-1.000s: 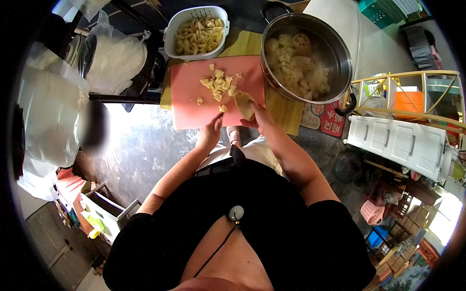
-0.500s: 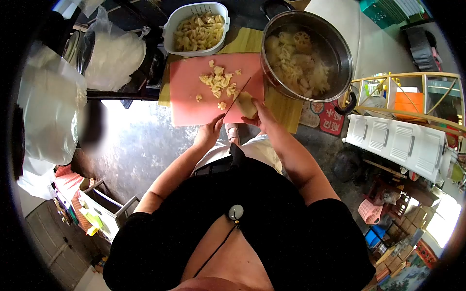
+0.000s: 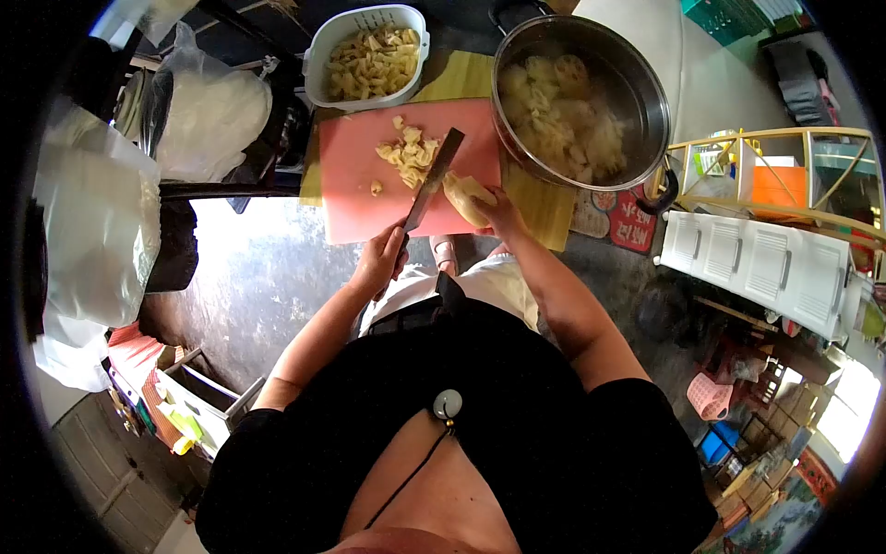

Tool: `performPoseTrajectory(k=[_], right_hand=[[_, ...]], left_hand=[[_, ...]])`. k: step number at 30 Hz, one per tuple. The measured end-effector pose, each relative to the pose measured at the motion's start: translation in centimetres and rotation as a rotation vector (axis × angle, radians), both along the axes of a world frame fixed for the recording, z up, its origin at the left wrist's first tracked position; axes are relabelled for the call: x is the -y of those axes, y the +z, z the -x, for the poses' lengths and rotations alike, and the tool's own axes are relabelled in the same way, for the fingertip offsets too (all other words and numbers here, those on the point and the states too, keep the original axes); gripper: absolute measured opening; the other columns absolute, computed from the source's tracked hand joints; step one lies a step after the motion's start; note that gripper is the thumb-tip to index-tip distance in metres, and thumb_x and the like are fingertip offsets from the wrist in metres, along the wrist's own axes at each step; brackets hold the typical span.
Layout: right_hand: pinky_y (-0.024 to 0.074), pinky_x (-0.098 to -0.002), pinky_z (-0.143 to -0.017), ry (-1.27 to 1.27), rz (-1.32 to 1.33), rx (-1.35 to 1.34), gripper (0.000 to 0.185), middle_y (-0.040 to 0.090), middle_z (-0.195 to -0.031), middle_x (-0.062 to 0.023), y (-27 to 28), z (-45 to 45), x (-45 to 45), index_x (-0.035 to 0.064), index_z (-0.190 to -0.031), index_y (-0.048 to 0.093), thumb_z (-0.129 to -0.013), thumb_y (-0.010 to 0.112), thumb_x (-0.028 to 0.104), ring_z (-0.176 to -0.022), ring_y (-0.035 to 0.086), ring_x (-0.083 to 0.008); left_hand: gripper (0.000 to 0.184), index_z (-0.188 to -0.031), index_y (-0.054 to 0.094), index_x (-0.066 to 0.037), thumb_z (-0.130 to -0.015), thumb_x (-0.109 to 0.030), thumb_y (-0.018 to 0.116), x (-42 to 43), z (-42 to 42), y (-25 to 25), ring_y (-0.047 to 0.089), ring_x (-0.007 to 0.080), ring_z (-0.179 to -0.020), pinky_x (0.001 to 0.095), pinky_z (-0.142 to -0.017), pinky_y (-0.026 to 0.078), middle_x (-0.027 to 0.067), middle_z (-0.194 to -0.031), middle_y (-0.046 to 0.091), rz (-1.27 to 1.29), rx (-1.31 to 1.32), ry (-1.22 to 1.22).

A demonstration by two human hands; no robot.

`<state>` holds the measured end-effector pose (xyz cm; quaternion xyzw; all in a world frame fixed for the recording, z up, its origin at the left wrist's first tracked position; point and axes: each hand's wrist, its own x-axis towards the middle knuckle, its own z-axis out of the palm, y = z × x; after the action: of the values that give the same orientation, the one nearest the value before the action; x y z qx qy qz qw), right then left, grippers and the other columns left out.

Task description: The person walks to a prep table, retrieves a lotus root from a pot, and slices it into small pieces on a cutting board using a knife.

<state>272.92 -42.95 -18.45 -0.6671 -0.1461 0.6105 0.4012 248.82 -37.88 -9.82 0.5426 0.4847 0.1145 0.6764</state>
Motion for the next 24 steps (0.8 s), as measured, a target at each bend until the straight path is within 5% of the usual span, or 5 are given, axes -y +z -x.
performPoseTrajectory(k=[12, 16, 19, 23, 24], right_hand=[[0.0552, -0.0321, -0.056, -0.162, 0.096, -0.277, 0.046, 0.056, -0.105, -0.0053, 0.1, 0.6, -0.9, 0.0125, -0.123, 0.045, -0.083, 0.061, 0.031, -0.086, 0.059, -0.0178], [0.0538, -0.0322, -0.061, 0.006, -0.001, -0.114, 0.052, 0.055, -0.109, -0.0061, -0.1, 0.0, 0.2, 0.0156, -0.127, 0.041, -0.084, 0.061, 0.036, -0.084, 0.059, -0.0181], [0.0531, -0.0334, -0.064, 0.071, 0.009, -0.089, 0.051, 0.054, -0.111, -0.0045, -1.4, -0.6, 0.2, 0.0175, -0.128, 0.041, -0.083, 0.061, 0.033, -0.087, 0.058, -0.0179], [0.0532, -0.0332, -0.064, 0.07, -0.02, -0.057, 0.051, 0.054, -0.111, -0.0041, -0.5, -0.4, 0.2, 0.0171, -0.128, 0.041, -0.083, 0.061, 0.031, -0.089, 0.057, -0.0182], [0.0534, -0.0328, -0.063, 0.061, -0.025, -0.049, 0.051, 0.054, -0.111, -0.0042, -0.4, -0.3, 0.0, 0.0167, -0.128, 0.041, -0.083, 0.061, 0.03, -0.089, 0.057, -0.0182]], left_hand=[[0.036, -0.123, 0.051, -0.015, -0.093, -0.032, 0.043, 0.2, -1.7, -1.6, 0.055, 0.0432, -0.096, 0.0456, -0.081, 0.045, 0.0259, -0.101, 0.059, -0.34, -0.464, -0.131], [0.038, -0.126, 0.047, -0.004, -0.097, -0.025, 0.037, -0.8, -0.1, -0.3, 0.033, 0.0055, -0.041, 0.0214, -0.035, 0.031, -0.0024, -0.058, 0.036, -0.001, -0.037, 0.098], [0.039, -0.125, 0.047, -0.002, -0.096, -0.026, 0.038, -1.0, -0.2, 0.4, 0.037, 0.0067, -0.042, 0.0214, -0.036, 0.032, -0.0022, -0.055, 0.039, -0.036, 0.006, 0.052], [0.038, -0.119, 0.055, -0.009, -0.093, -0.034, 0.043, -1.0, -1.3, -2.8, 0.062, 0.0336, -0.08, 0.0406, -0.074, 0.048, 0.0208, -0.085, 0.062, -0.304, -0.359, -0.246], [0.036, -0.122, 0.053, -0.015, -0.094, -0.034, 0.042, -1.0, -1.1, -3.3, 0.055, 0.0253, -0.055, 0.0387, -0.061, 0.047, 0.0156, -0.07, 0.057, -0.338, -0.325, -0.242]])
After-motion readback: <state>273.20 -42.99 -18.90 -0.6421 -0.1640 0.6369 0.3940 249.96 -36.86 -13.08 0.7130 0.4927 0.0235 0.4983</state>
